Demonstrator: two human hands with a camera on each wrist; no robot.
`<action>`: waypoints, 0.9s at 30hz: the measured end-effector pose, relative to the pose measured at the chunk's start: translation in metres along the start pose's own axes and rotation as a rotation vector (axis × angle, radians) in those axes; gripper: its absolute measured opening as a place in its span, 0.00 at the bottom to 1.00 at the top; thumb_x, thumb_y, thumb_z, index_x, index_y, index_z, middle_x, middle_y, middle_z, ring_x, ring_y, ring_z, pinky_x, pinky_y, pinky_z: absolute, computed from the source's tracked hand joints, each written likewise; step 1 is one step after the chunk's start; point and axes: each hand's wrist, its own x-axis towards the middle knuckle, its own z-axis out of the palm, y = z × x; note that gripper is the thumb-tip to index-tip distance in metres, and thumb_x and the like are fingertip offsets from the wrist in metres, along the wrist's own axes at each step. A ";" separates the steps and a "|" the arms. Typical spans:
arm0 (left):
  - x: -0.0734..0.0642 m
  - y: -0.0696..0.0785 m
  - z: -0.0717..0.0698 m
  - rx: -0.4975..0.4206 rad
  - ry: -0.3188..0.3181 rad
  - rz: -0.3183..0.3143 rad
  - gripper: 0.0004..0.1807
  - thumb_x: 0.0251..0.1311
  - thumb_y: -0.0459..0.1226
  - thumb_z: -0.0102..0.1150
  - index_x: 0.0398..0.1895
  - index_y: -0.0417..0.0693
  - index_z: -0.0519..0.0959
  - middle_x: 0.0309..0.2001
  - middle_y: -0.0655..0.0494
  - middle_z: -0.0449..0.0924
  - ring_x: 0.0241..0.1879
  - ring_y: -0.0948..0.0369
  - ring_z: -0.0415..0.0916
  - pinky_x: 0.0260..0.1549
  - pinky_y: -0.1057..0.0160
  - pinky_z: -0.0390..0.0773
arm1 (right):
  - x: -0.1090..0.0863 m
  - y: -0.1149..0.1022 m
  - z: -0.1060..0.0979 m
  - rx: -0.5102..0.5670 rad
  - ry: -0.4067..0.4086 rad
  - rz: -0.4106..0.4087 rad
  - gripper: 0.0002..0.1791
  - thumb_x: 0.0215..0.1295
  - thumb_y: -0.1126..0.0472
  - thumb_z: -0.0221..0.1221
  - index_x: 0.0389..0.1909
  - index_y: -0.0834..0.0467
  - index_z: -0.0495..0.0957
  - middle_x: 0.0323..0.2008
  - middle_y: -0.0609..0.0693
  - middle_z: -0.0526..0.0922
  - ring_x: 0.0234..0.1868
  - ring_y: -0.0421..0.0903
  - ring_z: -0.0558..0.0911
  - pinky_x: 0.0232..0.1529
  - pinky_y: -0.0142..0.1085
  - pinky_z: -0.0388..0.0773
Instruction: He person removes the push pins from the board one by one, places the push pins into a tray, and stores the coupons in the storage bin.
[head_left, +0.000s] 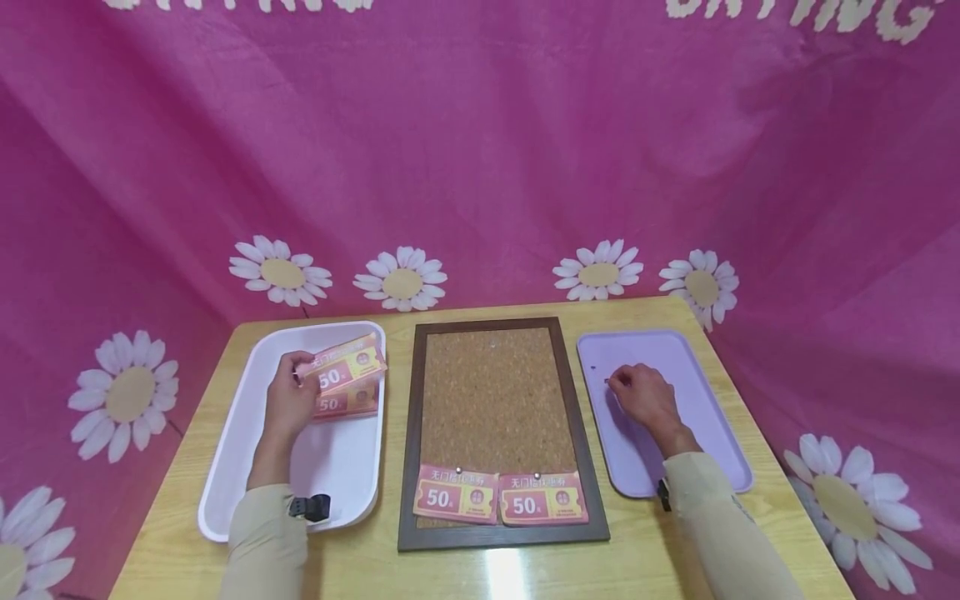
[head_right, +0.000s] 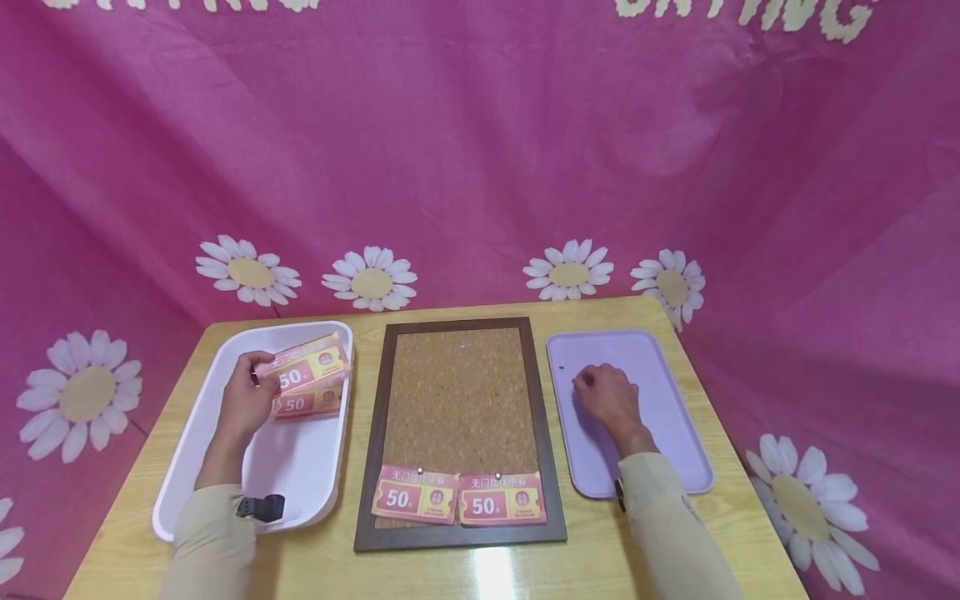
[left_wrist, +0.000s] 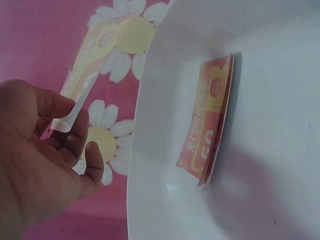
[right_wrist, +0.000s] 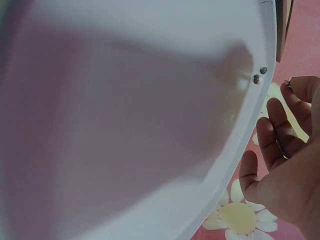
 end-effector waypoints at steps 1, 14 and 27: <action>0.001 -0.001 -0.001 -0.002 0.000 -0.008 0.22 0.62 0.31 0.45 0.61 0.47 0.65 0.54 0.41 0.71 0.47 0.50 0.67 0.42 0.59 0.65 | 0.000 0.001 0.000 0.001 -0.001 0.005 0.14 0.65 0.51 0.55 0.38 0.55 0.83 0.38 0.57 0.82 0.44 0.58 0.78 0.44 0.57 0.71; 0.008 -0.017 -0.006 0.028 -0.018 -0.034 0.23 0.61 0.30 0.44 0.62 0.42 0.63 0.59 0.37 0.70 0.50 0.47 0.69 0.44 0.57 0.66 | 0.003 0.001 -0.003 0.056 -0.038 0.046 0.14 0.66 0.52 0.52 0.39 0.55 0.82 0.39 0.56 0.81 0.42 0.55 0.78 0.48 0.54 0.69; 0.019 -0.028 -0.004 0.035 -0.058 -0.118 0.24 0.62 0.30 0.44 0.63 0.42 0.61 0.59 0.37 0.68 0.51 0.48 0.68 0.40 0.60 0.68 | 0.005 0.012 0.001 0.064 -0.053 0.043 0.15 0.66 0.53 0.52 0.40 0.57 0.82 0.39 0.57 0.83 0.42 0.57 0.79 0.47 0.52 0.72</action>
